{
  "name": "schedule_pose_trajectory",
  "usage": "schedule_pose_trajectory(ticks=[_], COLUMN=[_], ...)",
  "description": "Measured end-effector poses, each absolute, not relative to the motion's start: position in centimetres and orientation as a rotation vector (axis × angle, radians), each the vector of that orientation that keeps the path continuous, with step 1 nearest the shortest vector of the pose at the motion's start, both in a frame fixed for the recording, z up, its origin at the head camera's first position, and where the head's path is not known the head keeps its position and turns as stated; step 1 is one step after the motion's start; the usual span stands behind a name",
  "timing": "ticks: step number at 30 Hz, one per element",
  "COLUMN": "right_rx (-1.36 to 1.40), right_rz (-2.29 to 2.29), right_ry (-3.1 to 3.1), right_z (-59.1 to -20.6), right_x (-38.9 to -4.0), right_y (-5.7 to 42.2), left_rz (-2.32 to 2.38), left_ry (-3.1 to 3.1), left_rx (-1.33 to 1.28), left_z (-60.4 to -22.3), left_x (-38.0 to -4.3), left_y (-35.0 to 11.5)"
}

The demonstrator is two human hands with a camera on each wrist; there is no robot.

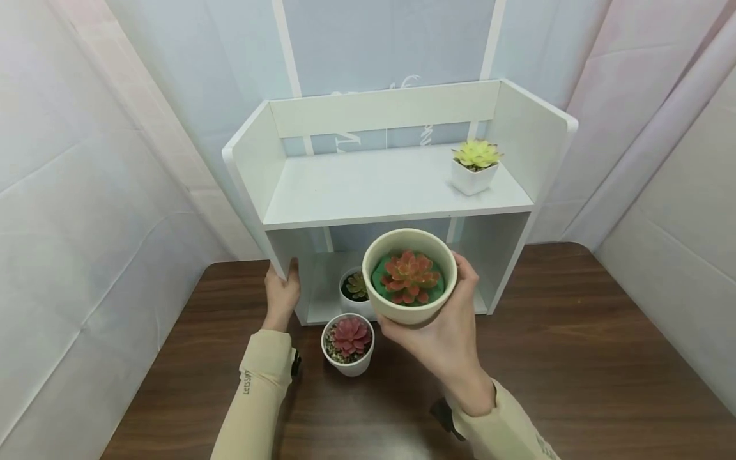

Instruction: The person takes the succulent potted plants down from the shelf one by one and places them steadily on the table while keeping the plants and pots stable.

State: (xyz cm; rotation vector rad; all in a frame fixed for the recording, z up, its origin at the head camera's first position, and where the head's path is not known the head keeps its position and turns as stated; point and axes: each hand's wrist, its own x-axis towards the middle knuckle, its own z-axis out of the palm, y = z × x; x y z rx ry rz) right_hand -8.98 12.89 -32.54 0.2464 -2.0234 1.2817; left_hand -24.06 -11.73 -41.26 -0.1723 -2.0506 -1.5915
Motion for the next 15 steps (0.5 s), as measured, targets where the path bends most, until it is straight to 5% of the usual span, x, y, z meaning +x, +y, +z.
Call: schedule_pose_trajectory(ticks=[15], right_rx=[0.144], right_rz=[1.273], right_ry=[-2.069], right_z=[-35.7], right_x=[-8.6], right_y=[12.9], left_rz=[-1.599], left_ry=[-2.056], left_rx=[-0.182], left_z=[-41.4], left_x=[-24.2], left_y=[-11.8])
